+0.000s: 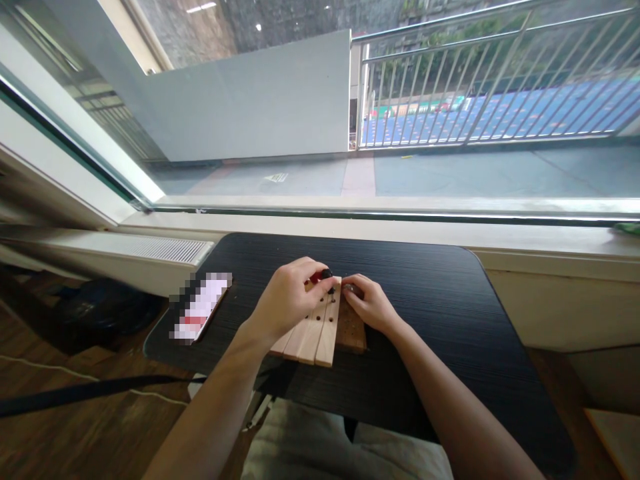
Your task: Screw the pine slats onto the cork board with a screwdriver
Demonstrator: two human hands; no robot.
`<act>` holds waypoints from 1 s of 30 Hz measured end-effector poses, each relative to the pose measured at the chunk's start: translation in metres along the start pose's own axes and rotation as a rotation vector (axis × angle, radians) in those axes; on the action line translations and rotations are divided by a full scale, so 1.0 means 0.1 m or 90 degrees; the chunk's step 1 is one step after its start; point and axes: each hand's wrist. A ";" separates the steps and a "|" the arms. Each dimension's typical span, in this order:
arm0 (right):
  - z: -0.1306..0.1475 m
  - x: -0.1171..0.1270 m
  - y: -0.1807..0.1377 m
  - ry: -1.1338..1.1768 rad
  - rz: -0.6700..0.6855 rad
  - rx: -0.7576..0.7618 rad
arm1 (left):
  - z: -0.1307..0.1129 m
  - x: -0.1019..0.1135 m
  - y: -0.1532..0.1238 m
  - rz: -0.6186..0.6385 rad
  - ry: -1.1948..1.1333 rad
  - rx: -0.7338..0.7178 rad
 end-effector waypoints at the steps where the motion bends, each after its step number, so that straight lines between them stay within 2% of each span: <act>1: 0.00 0.00 0.00 0.000 -0.001 -0.002 | 0.00 0.00 0.00 0.001 0.004 -0.003; 20: -0.01 0.00 0.00 -0.006 0.001 0.002 | 0.02 -0.03 0.01 0.007 0.065 -0.053; 30: 0.00 0.00 0.00 -0.010 -0.003 0.001 | 0.02 0.01 0.01 0.061 0.053 -0.072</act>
Point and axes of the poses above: each hand's wrist, its own y-axis towards the middle knuckle, its own x-axis out of the back of the hand, z = x × y, and after that the axes turned 4 degrees about -y, right-handed
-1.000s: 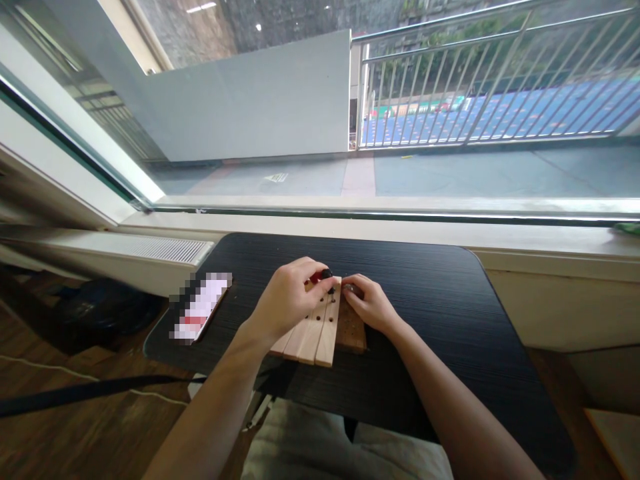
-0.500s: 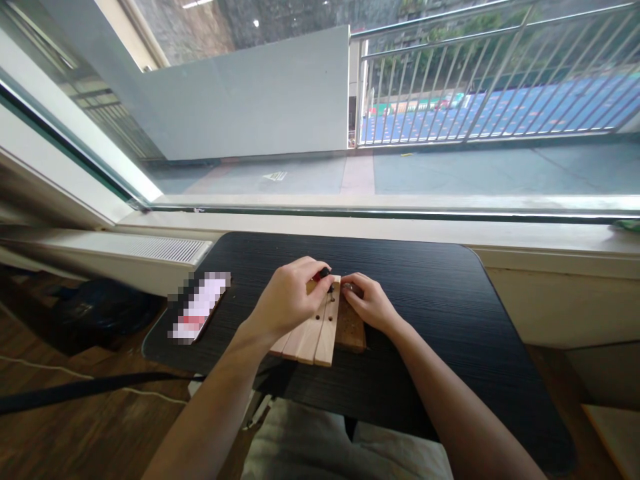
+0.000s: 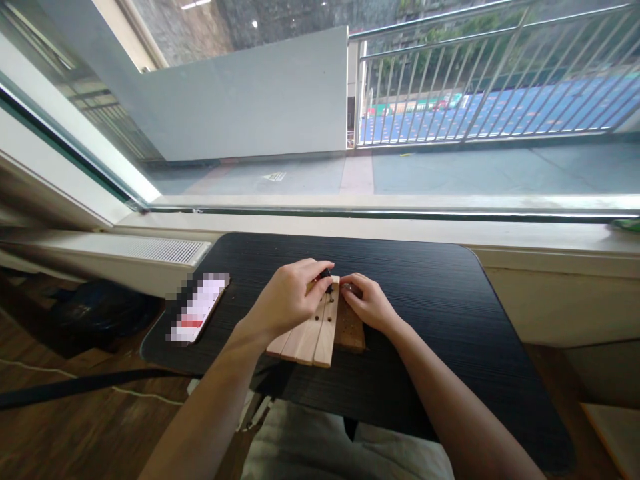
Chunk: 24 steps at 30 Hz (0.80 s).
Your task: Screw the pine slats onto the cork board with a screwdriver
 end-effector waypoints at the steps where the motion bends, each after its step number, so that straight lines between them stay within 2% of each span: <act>1: 0.00 0.00 0.00 -0.001 0.001 -0.001 | 0.00 0.00 0.00 0.001 0.001 -0.003; 9: 0.00 0.00 0.00 0.004 0.003 -0.003 | 0.00 -0.01 0.01 0.013 -0.014 -0.021; 17: 0.01 0.01 0.00 0.001 0.012 -0.004 | -0.02 -0.04 0.00 0.015 -0.061 0.027; 24: 0.01 0.02 0.00 0.008 0.011 -0.007 | -0.04 -0.06 0.01 0.028 -0.074 0.008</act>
Point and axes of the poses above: each hand's wrist, its own y-axis towards the middle knuckle, its own x-axis out of the back of the hand, z = x × y, and after that the axes turned 4 degrees about -y, right-handed
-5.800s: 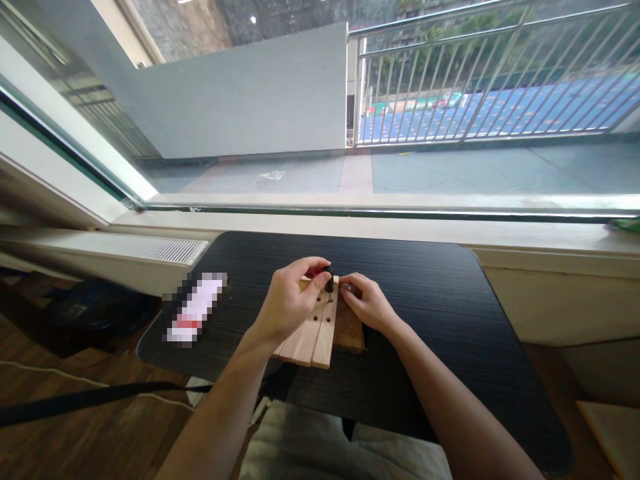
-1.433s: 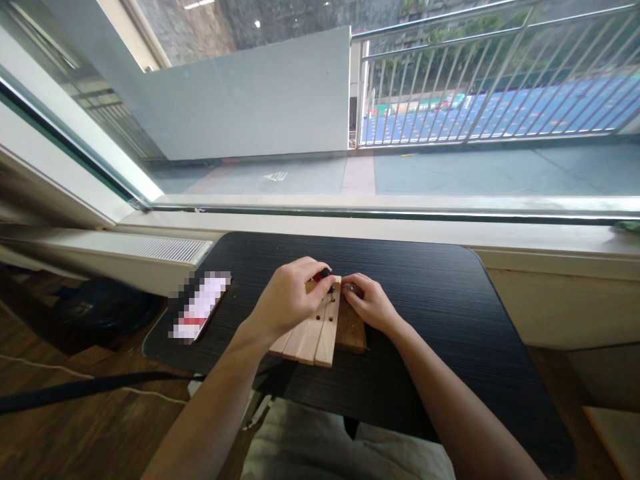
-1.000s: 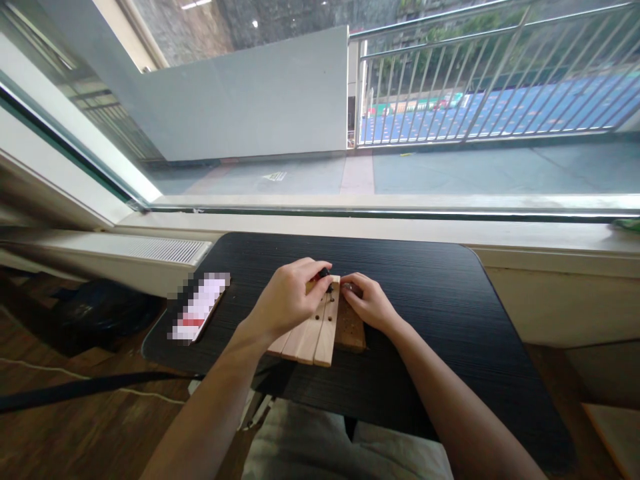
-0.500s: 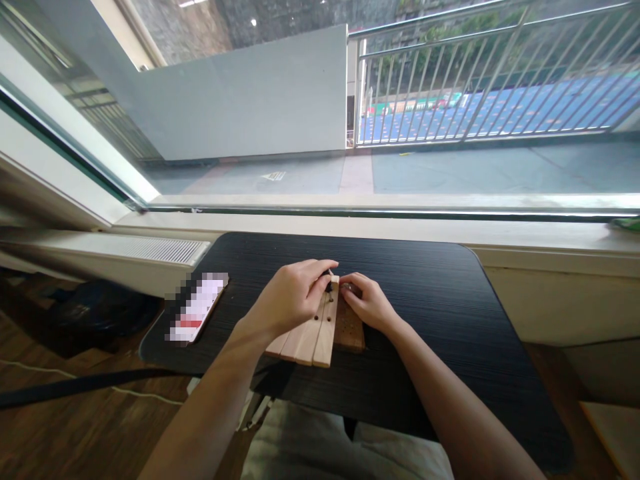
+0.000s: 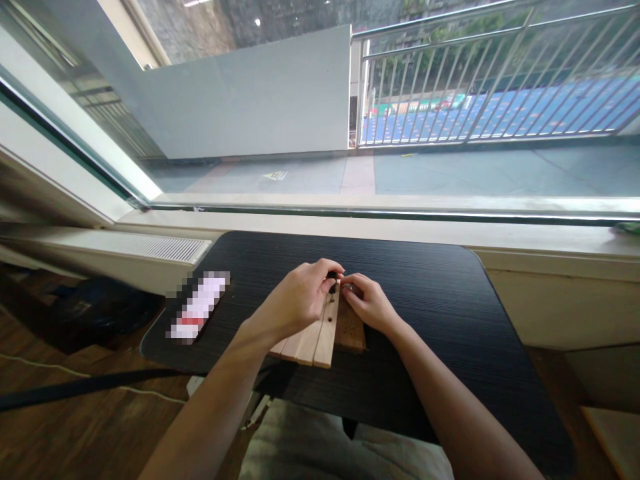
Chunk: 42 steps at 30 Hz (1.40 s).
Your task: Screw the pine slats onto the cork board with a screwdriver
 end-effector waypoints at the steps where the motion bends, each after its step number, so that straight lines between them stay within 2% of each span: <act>1: 0.00 0.00 0.00 0.000 0.001 -0.001 | 0.00 0.00 0.00 0.003 -0.006 -0.005; 5: -0.01 -0.01 0.00 -0.003 0.000 0.006 | 0.01 0.03 0.02 0.028 -0.051 -0.032; 8: -0.04 -0.03 -0.01 -0.006 -0.004 0.012 | 0.04 0.03 0.03 0.017 -0.098 -0.039; 12: -0.05 -0.03 -0.02 -0.015 -0.040 0.028 | 0.07 -0.01 0.01 -0.018 -0.130 -0.045; 16: 0.03 0.06 -0.04 -0.074 -0.111 0.052 | 0.09 -0.05 0.00 -0.089 -0.068 -0.084; 20: 0.17 0.12 -0.08 -0.049 -0.092 0.074 | 0.08 -0.07 0.00 -0.155 -0.029 -0.104; 25: 0.28 0.08 -0.10 -0.041 -0.069 0.128 | 0.04 -0.07 0.01 -0.181 -0.055 -0.084; 29: 0.30 0.11 0.00 -0.049 -0.012 0.135 | 0.03 -0.05 0.01 -0.177 -0.071 -0.055; 37: 0.24 0.35 0.35 -0.073 0.225 0.160 | 0.07 -0.03 0.02 -0.168 -0.089 -0.028; 42: 0.27 0.41 0.46 -0.030 0.279 0.178 | 0.08 -0.04 0.02 -0.167 -0.093 -0.018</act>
Point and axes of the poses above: each hand's wrist, its own y-axis towards the middle knuckle, its own x-axis out of the back of the hand, z = x × y, and after that the axes turned 4 degrees about -y, right-handed
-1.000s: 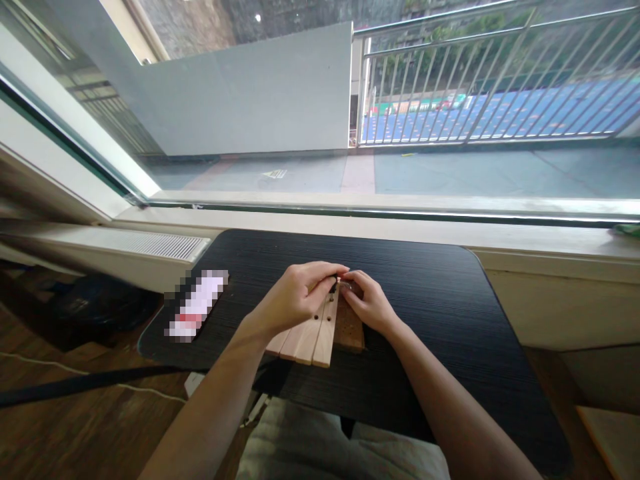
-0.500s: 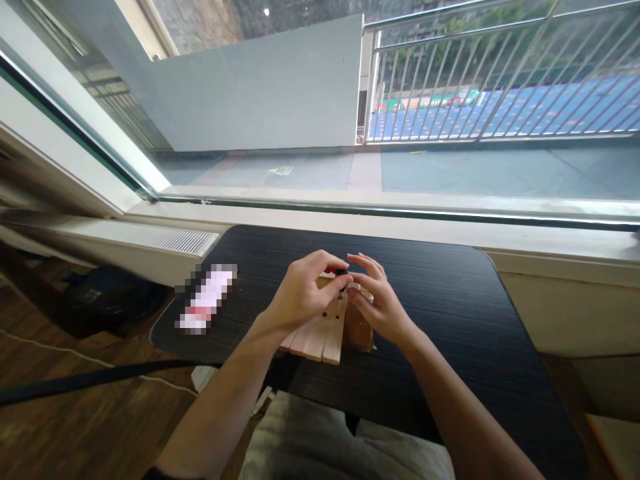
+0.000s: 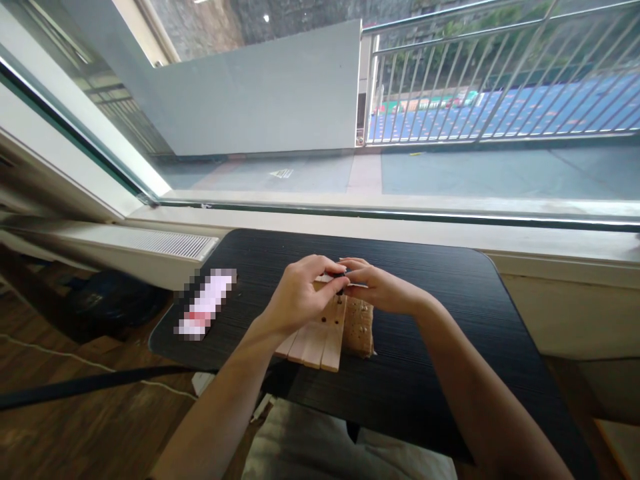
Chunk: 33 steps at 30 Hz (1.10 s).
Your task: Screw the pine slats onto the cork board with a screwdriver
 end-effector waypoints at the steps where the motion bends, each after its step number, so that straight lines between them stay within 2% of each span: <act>1: 0.00 0.01 0.01 0.006 0.001 0.006 | 0.00 0.00 0.00 0.000 0.000 0.000; 7: 0.04 0.05 0.07 0.095 0.048 0.029 | 0.00 0.03 0.00 0.010 0.016 -0.003; 11: 0.03 0.02 0.07 0.151 0.045 0.022 | -0.02 0.04 -0.01 0.014 0.036 -0.004; 17: -0.05 -0.02 0.08 0.163 0.064 0.011 | -0.06 -0.01 -0.01 -0.012 0.050 0.018; 26: -0.06 -0.05 0.08 0.168 0.067 0.008 | -0.07 -0.02 -0.03 -0.009 0.030 0.021; 33: -0.05 -0.04 0.05 0.172 0.052 -0.001 | -0.05 0.00 0.00 -0.047 0.174 0.020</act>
Point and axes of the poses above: each hand's wrist, its own y-axis towards the middle knuckle, its own x-axis out of the back of the hand, z = x × y, and after that the axes turned 4 degrees about -y, right-handed
